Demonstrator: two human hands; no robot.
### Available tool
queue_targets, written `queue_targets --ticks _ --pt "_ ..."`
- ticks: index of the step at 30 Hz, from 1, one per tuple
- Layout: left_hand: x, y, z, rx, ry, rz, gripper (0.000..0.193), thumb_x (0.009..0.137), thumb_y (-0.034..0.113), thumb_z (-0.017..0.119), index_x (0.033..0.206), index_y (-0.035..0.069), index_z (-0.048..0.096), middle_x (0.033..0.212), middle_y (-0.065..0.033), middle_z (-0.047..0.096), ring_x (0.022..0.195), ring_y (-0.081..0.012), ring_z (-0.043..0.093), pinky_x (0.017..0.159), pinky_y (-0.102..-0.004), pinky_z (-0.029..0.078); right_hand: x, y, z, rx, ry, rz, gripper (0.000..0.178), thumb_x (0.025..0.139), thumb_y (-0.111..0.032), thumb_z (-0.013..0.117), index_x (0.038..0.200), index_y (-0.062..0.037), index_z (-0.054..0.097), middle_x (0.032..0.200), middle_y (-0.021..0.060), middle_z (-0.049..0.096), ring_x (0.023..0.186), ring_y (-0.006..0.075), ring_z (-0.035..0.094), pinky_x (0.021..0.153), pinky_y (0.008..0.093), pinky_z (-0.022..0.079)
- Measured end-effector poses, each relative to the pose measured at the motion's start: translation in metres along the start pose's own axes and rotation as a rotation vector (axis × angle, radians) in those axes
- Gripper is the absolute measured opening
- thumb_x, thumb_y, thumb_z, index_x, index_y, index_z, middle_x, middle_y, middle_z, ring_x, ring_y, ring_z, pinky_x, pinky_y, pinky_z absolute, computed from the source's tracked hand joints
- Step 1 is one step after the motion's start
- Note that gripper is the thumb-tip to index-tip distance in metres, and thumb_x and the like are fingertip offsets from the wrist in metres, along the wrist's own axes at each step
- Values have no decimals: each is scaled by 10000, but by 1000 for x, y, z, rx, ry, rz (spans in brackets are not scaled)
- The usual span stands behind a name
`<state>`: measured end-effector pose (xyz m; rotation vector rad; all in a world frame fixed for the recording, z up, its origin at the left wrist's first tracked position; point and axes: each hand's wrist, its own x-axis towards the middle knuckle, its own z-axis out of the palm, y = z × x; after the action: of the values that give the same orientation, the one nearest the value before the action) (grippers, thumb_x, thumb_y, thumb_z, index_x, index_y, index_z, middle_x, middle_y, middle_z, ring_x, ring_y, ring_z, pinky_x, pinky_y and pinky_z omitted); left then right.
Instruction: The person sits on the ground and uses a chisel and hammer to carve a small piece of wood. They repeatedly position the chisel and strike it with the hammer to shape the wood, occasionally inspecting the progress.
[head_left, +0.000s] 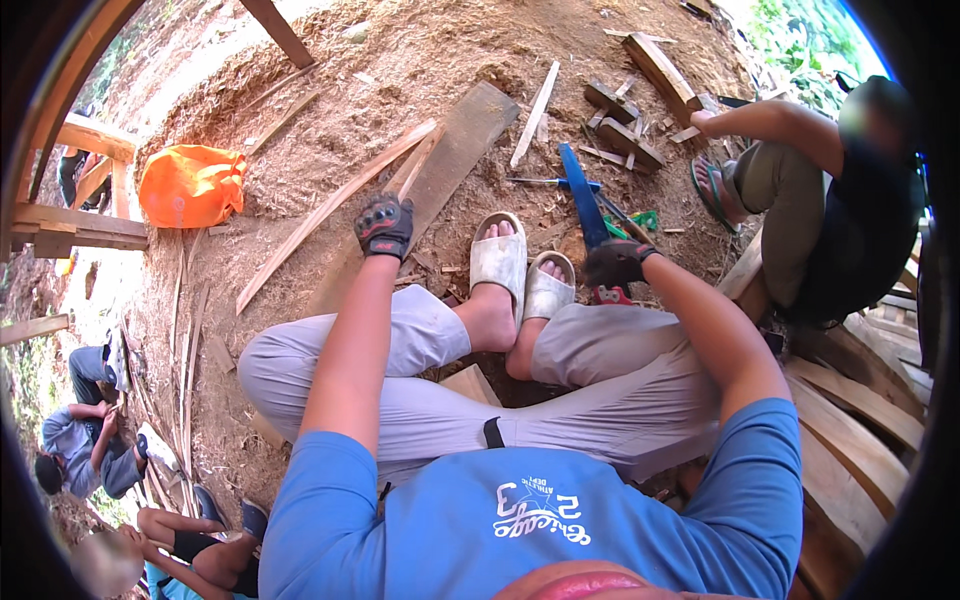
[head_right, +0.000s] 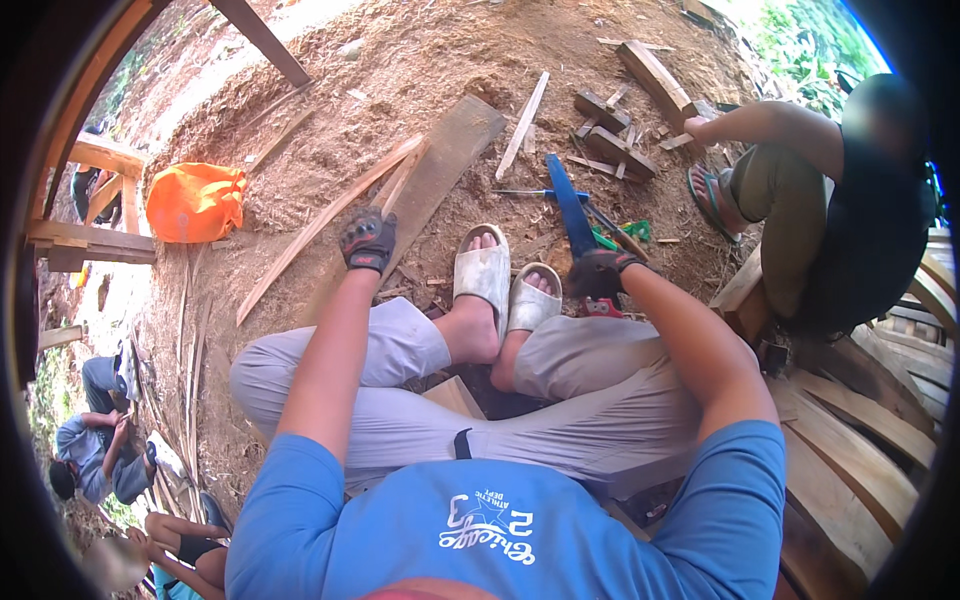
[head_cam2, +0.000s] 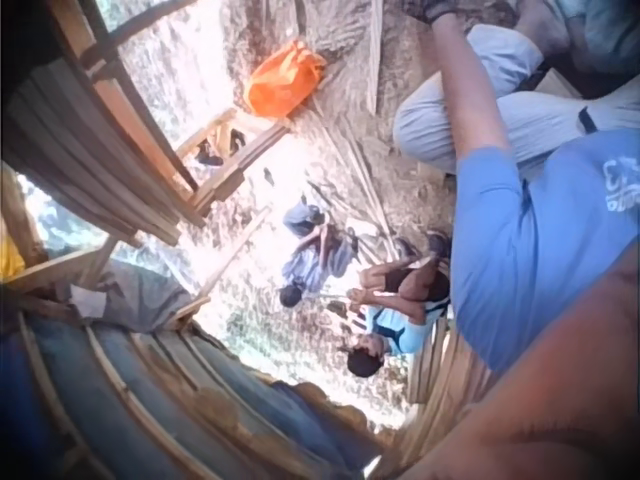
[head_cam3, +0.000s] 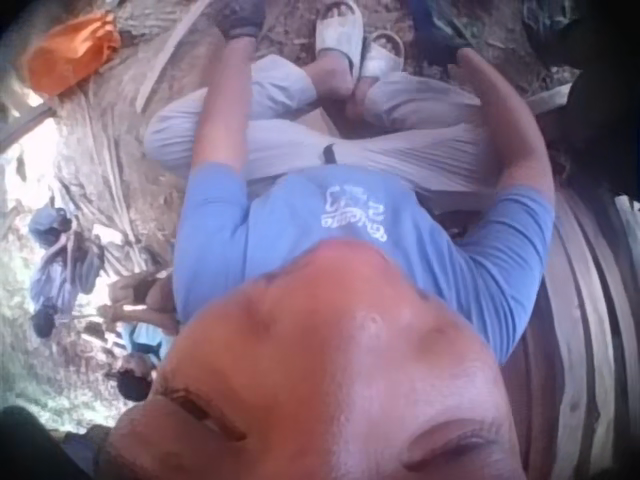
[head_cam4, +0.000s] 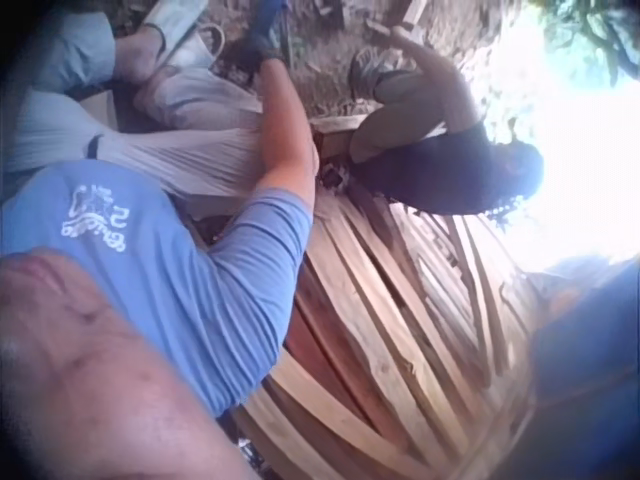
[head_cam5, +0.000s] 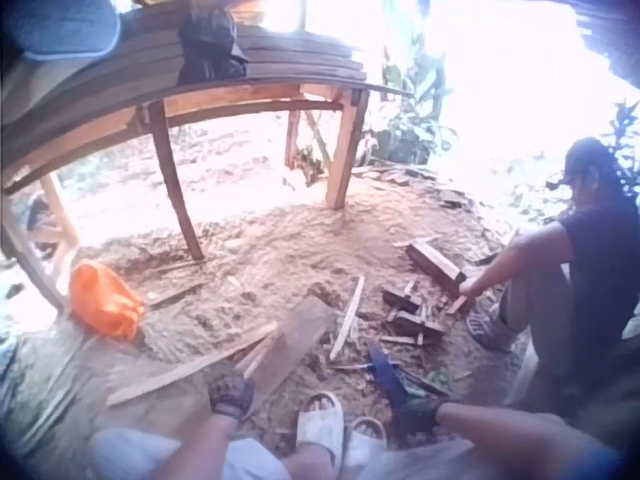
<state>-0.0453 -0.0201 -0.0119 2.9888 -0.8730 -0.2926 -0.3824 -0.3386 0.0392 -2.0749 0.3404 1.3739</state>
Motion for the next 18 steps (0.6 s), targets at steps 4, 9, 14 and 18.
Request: queue_targets --ticks 4,9,14,18 --pt "-13 -1 4 1 76 64 461 927 482 692 1170 91 705 1203 -167 677 1055 -346 711 867 -486 582 54 -47 -47 -262 803 188 317 957 -243 620 1228 -135 744 1183 186 745 1058 318 737 881 444 603" --pt "-11 1 -8 -34 30 162 478 886 424 744 1222 90 689 1212 -160 670 1116 -339 682 931 -480 560 113 -52 -81 -593 819 356 279 983 -168 567 1165 -141 777 1207 180 738 1071 285 735 844 470 593" --pt "-17 -8 -10 -73 -54 52 464 884 414 743 1223 102 691 1243 -160 661 1135 -356 673 963 -488 544 127 -76 -82 -519 815 417 358 1026 -149 502 1272 -78 752 1555 244 484 1356 318 579 1182 445 341" --pt "-10 5 -11 -60 -8 83 438 861 411 777 1178 117 705 1183 -139 676 1113 -332 678 927 -486 562 141 -35 -80 -288 856 486 347 1018 -167 530 1278 -73 739 1522 217 542 1250 315 661 983 473 539"
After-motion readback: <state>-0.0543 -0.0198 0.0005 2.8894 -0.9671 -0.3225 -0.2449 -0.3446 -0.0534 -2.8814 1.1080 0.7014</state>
